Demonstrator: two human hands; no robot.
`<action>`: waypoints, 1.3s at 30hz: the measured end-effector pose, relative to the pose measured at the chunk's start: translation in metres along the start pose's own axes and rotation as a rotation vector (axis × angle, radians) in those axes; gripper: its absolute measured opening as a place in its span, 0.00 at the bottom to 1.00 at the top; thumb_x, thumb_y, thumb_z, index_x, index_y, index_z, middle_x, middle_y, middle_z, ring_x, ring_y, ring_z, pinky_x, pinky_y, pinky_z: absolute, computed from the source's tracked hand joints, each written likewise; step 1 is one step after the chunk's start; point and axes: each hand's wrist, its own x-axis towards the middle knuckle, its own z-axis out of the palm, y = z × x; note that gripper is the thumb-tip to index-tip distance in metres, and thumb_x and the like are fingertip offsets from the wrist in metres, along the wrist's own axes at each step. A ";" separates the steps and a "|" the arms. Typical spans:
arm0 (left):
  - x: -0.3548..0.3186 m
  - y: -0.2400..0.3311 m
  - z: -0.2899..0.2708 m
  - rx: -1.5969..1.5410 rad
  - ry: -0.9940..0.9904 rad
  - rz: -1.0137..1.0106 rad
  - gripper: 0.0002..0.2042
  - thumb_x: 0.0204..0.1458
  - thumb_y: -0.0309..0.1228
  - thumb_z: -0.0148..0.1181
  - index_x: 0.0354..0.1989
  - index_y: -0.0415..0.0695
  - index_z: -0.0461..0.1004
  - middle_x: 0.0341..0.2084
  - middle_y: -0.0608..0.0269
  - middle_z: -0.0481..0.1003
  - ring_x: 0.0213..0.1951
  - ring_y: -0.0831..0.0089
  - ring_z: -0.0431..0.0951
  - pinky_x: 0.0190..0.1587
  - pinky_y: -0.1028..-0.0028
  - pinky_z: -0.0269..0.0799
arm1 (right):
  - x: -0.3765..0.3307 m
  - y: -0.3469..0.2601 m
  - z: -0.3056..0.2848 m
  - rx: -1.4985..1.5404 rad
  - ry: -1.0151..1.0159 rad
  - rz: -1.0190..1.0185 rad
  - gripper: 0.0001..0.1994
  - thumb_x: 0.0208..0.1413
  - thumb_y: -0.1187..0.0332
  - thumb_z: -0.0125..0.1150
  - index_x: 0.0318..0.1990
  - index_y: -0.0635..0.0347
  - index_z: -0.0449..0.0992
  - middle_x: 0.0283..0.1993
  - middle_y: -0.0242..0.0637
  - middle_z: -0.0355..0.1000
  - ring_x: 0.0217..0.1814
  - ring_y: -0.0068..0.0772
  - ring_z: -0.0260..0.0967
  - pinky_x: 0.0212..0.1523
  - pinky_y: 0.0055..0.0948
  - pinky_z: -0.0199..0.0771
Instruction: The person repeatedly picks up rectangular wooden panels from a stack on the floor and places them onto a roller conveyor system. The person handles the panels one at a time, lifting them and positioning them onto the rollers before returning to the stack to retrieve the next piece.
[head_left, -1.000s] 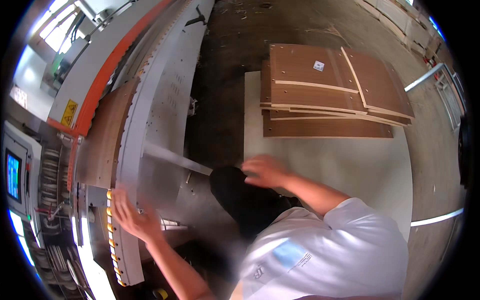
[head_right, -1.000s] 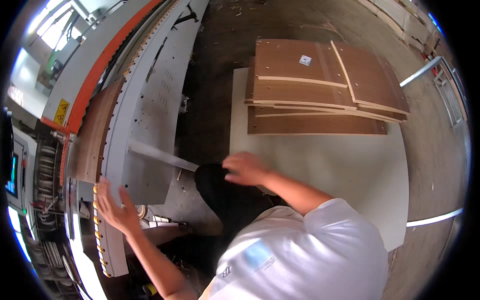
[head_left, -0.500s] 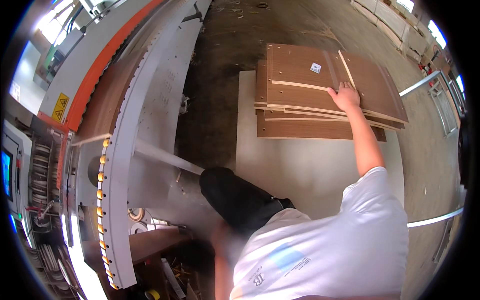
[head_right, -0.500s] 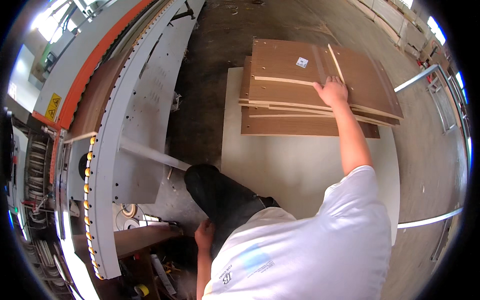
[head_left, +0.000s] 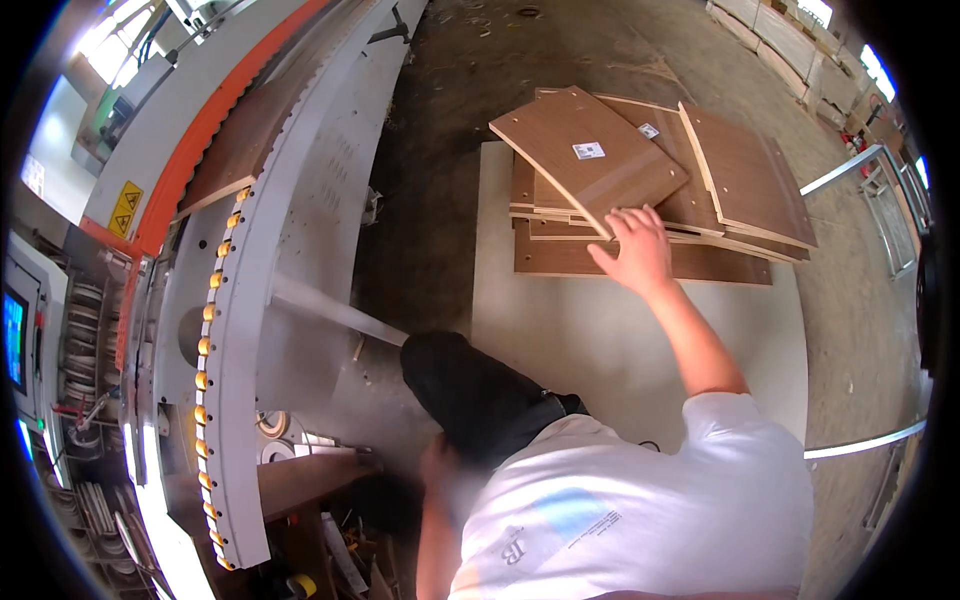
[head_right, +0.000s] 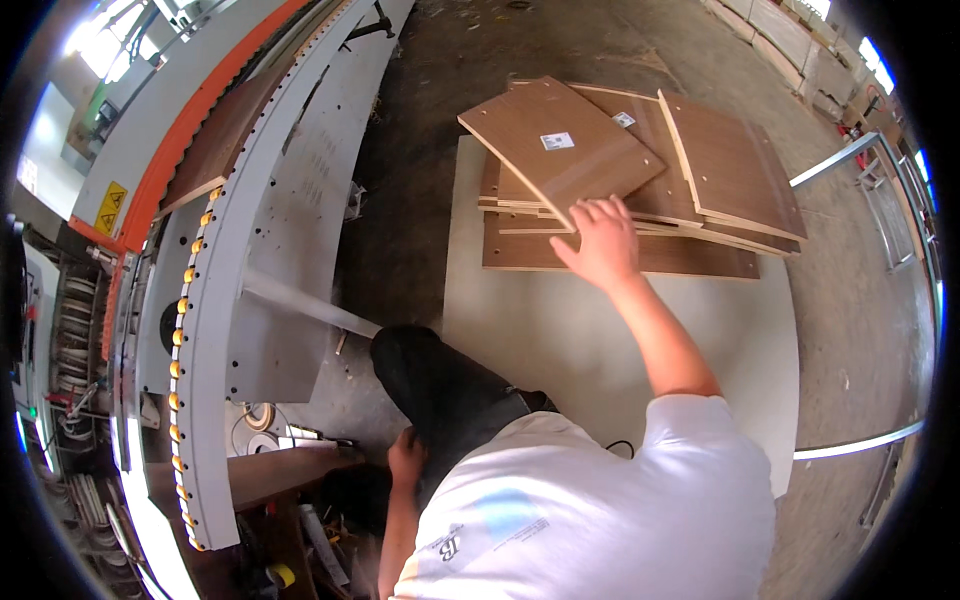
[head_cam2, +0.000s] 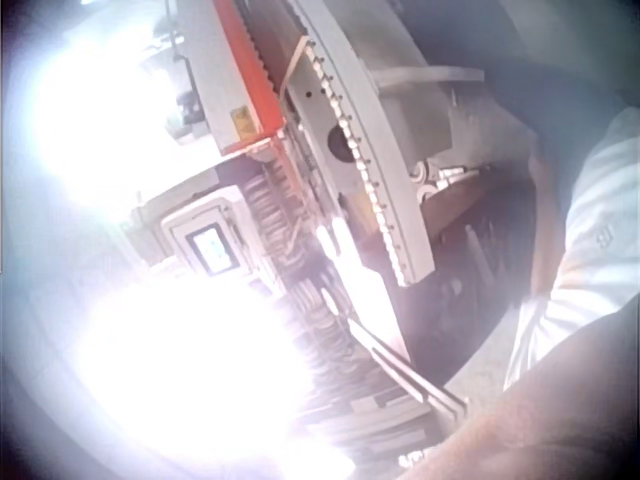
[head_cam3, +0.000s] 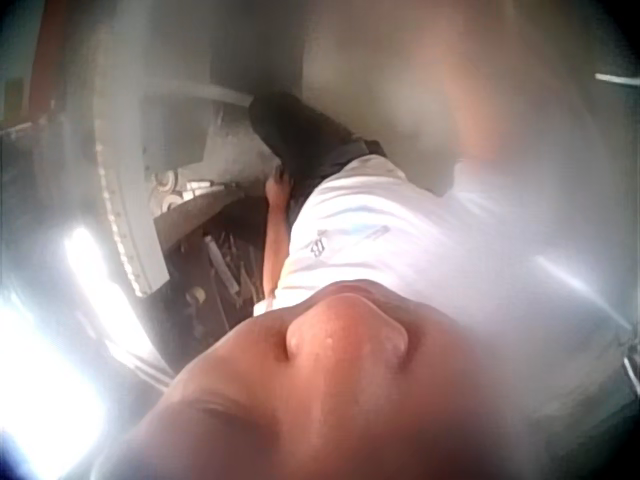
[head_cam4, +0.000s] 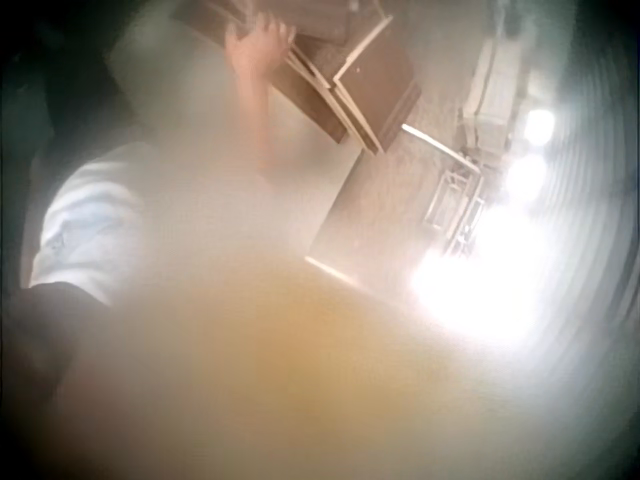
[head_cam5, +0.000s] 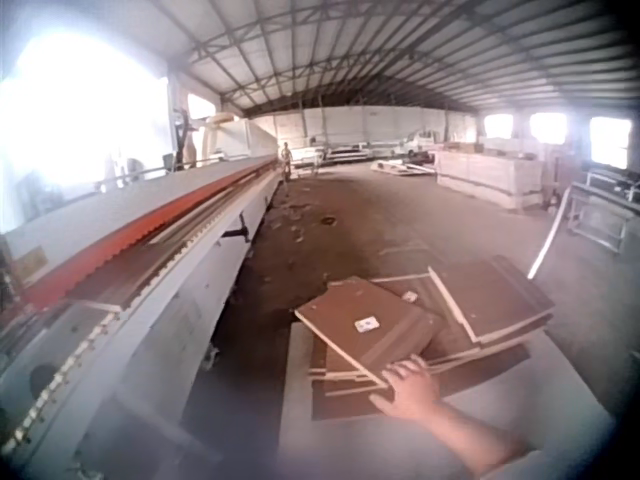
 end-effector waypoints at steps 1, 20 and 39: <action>-0.002 0.000 -0.001 -0.034 0.022 0.013 0.14 0.58 0.31 0.59 0.51 0.42 0.80 0.39 0.46 0.83 0.43 0.53 0.86 0.45 0.61 0.79 | -0.008 -0.015 -0.001 0.075 0.044 -0.012 0.29 0.54 0.46 0.67 0.53 0.61 0.80 0.57 0.42 0.78 0.62 0.44 0.71 0.70 0.46 0.63; -0.020 -0.001 0.004 -0.067 0.159 0.121 0.16 0.57 0.31 0.62 0.55 0.46 0.79 0.41 0.49 0.83 0.44 0.52 0.84 0.47 0.60 0.79 | -0.073 -0.022 0.076 2.116 0.050 1.057 0.17 0.62 0.58 0.68 0.56 0.46 0.75 0.53 0.22 0.76 0.53 0.26 0.73 0.46 0.29 0.74; -0.115 0.214 -0.240 0.669 0.813 0.642 0.26 0.48 0.50 0.72 0.54 0.52 0.79 0.61 0.64 0.75 0.66 0.57 0.71 0.68 0.53 0.60 | -0.014 -0.297 -0.037 2.458 -0.785 0.350 0.28 0.65 0.61 0.63 0.69 0.56 0.64 0.66 0.35 0.69 0.68 0.33 0.68 0.67 0.40 0.69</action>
